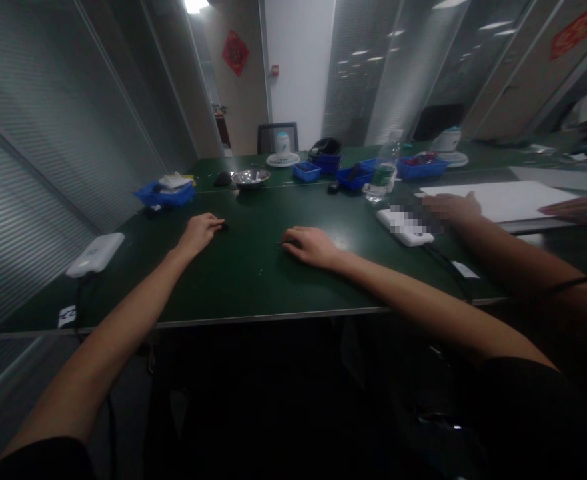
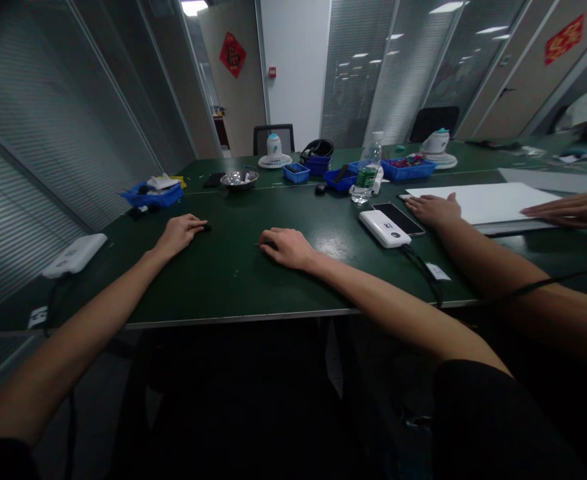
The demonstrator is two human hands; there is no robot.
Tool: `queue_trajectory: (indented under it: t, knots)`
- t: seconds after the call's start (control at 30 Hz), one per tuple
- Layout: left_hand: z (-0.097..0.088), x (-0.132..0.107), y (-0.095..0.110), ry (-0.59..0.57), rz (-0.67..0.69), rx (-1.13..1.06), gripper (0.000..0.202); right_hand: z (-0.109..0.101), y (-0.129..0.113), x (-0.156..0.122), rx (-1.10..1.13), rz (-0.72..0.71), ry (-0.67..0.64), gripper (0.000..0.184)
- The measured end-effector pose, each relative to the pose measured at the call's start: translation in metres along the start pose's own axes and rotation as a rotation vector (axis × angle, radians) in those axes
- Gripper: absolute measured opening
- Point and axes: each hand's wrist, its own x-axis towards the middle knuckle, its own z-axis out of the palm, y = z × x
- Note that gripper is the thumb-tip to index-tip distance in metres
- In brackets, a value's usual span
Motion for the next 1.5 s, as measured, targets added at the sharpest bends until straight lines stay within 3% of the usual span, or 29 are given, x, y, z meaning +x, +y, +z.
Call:
queue_trajectory:
  t: [0.2,0.43,0.63,0.9,1.13,1.37,1.5]
  knots:
    - [-0.002,0.000,0.005,-0.007,0.030,0.001,0.029,0.001,0.001,0.001,-0.012,0.002,-0.015,0.022]
    - [-0.006,-0.001,-0.003,-0.015,0.054,0.096,0.034,0.003,0.002,0.001,-0.004,-0.008,-0.005,0.021]
    - [-0.016,-0.001,-0.027,-0.005,-0.029,0.203,0.036,0.000,0.001,0.000,-0.004,0.003,-0.015,0.021]
    - [-0.033,-0.005,-0.046,-0.012,-0.187,0.042,0.032,0.001,0.002,0.001,-0.003,0.016,-0.027,0.022]
    - [-0.028,-0.009,-0.056,0.023,-0.260,-0.022,0.038,-0.001,0.000,0.000,0.007,0.009,-0.020,0.022]
    - [-0.025,-0.007,-0.051,0.103,-0.260,-0.032,0.027,0.001,0.002,0.001,-0.014,-0.007,-0.028,0.023]
    - [-0.022,-0.006,-0.033,0.038,-0.218,-0.079,0.028,0.001,0.004,0.001,-0.019,-0.011,-0.039,0.023]
